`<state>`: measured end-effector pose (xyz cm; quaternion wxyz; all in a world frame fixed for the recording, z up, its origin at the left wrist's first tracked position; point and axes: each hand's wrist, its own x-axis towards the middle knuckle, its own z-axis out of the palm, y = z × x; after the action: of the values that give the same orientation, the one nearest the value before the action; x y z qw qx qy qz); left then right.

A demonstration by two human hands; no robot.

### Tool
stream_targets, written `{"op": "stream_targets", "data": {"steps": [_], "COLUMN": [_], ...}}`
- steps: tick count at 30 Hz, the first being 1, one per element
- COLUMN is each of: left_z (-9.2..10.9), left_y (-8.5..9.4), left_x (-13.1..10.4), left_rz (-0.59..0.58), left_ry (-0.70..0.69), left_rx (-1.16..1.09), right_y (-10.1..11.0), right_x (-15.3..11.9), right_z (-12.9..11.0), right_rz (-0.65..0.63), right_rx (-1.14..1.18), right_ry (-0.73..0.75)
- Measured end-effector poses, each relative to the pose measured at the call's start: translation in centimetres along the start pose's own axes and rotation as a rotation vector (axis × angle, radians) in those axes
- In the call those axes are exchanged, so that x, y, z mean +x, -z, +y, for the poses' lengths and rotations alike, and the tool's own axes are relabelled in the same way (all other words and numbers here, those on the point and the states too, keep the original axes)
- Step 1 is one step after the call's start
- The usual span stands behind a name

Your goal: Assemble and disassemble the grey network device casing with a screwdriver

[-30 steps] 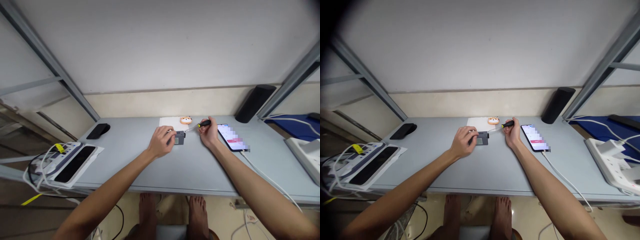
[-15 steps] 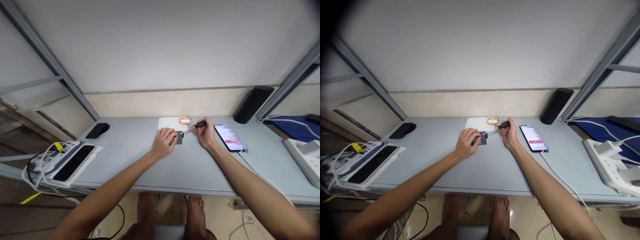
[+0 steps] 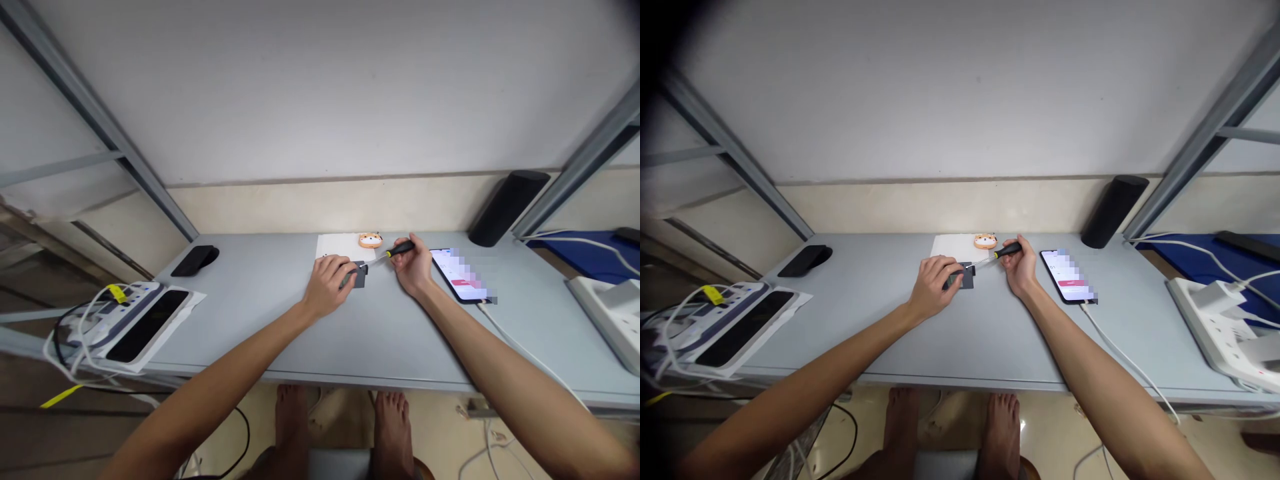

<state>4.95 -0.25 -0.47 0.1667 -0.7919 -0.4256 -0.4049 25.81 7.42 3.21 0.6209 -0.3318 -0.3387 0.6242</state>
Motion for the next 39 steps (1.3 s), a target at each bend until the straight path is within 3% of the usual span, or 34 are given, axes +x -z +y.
{"op": "stream_targets", "data": {"steps": [4, 12, 39], "left_z": [0.05, -0.09, -0.19], "left_y": [0.11, -0.05, -0.07], "left_x": [0.05, -0.09, -0.17], "left_rz": [0.061, 0.031, 0.028], "left_ry": [-0.065, -0.069, -0.086], "left_rx": [0.021, 0.09, 0.102], "right_y": [-0.06, -0.26, -0.07], "right_x": [-0.09, -0.2, -0.08], "right_z": [0.04, -0.06, 0.03], "right_rz": [0.007, 0.066, 0.045], "right_rx": [0.001, 0.087, 0.077], "right_ry": [0.004, -0.02, -0.03]}}
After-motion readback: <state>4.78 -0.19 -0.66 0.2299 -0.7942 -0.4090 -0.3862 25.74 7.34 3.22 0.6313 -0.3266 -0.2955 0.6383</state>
